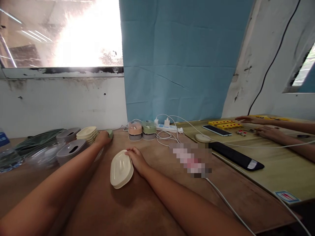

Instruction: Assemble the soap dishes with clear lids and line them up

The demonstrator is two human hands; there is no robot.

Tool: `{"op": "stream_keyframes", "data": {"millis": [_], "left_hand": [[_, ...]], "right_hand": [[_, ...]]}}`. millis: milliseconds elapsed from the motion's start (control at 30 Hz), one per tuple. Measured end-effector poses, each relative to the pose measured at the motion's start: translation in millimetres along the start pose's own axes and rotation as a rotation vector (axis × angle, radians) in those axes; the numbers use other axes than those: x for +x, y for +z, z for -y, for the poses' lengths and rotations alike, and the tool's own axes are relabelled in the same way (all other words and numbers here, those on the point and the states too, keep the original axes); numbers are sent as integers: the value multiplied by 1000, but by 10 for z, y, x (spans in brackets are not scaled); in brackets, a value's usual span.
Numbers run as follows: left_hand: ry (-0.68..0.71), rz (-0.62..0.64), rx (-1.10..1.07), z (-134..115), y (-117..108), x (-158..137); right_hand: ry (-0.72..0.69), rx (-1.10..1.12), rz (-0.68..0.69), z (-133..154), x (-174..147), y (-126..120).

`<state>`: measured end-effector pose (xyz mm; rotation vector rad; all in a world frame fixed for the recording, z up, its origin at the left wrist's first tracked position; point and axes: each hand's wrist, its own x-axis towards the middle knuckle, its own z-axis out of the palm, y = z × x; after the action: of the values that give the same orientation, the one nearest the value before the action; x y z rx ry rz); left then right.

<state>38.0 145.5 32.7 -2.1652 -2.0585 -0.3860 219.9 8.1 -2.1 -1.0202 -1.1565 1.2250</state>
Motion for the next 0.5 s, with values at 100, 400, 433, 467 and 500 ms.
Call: {"op": "stream_keyframes", "data": {"millis": [100,400,433,467,500], "left_hand": [[-19,27,27,27,29,-1],[53,44,42,172,-52,-80],[85,22,37,167,-97,-122],[123,-4,29,158,-151,-185],[163,-30,21,150,-212,-272]], "right_hand": [[9,-16,-17,-3,6,13],[-22,-213,-106,-24,43,-20],[-32,-255,-102,-21,43,-27],[-45,-300,-95,-16,40,-32],[-61,-346,-84,-8,33,-34]]}}
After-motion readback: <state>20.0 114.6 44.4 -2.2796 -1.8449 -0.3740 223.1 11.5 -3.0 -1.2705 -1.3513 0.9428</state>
